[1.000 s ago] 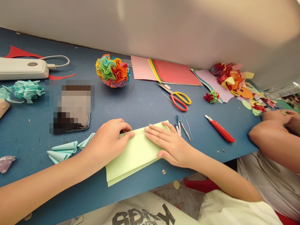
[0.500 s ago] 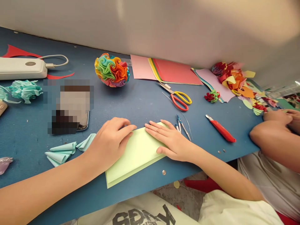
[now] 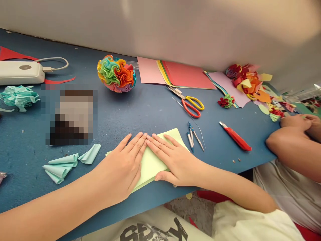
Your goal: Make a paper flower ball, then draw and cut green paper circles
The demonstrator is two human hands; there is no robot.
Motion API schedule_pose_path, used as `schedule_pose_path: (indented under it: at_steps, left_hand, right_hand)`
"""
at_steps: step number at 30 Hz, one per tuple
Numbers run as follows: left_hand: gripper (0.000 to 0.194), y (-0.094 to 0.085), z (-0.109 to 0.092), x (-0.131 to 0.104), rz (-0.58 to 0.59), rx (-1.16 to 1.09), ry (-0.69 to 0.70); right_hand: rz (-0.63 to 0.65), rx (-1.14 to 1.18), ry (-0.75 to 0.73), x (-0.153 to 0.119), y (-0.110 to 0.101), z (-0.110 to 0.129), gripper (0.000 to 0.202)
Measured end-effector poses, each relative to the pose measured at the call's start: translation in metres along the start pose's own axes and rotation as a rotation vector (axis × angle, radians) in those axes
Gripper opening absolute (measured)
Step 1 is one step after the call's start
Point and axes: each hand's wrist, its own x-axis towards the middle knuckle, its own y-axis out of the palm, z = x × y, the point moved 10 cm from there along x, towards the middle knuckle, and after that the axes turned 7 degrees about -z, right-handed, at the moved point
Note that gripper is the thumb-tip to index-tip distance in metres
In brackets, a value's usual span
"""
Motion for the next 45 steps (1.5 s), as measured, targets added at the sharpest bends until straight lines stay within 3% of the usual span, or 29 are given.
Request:
schedule_pose_path:
  at_steps: [9, 13, 19, 23, 26, 30, 37, 42, 45]
  left_hand:
    - [0.060, -0.009, 0.017, -0.029, -0.136, 0.103, -0.037]
    - [0.081, -0.013, 0.013, -0.030, -0.100, 0.132, 0.006]
    - [0.114, -0.019, 0.011, -0.028, -0.100, 0.102, -0.064]
    - [0.111, -0.018, 0.007, -0.027, -0.095, 0.122, -0.031]
    - [0.105, -0.019, 0.009, -0.027, -0.115, 0.136, -0.042]
    - [0.096, -0.020, 0.009, -0.029, -0.125, 0.146, -0.047]
    - [0.101, -0.018, 0.006, -0.030, -0.144, 0.129, -0.090]
    - [0.101, -0.013, 0.005, -0.032, -0.139, 0.116, -0.120]
    - [0.100, -0.013, 0.004, -0.032, -0.141, 0.106, -0.121]
  right_hand:
    - [-0.040, -0.091, 0.145, -0.024, -0.007, -0.037, 0.105]
    - [-0.024, -0.186, 0.118, -0.028, -0.013, -0.045, 0.093]
    - [-0.082, -0.329, -0.115, -0.027, -0.017, -0.011, 0.047]
    - [-0.102, -0.291, -0.213, -0.034, -0.008, 0.010, 0.044]
    - [-0.073, -0.249, -0.172, -0.034, -0.004, 0.005, 0.047]
    - [-0.086, -0.254, -0.131, -0.034, -0.007, 0.001, 0.065]
    - [-0.282, -0.362, -0.339, -0.053, -0.019, 0.043, 0.033]
    - [-0.282, -0.307, -0.235, -0.054, -0.019, 0.048, 0.029]
    - [-0.307, -0.280, -0.164, -0.054, -0.018, 0.049, 0.037]
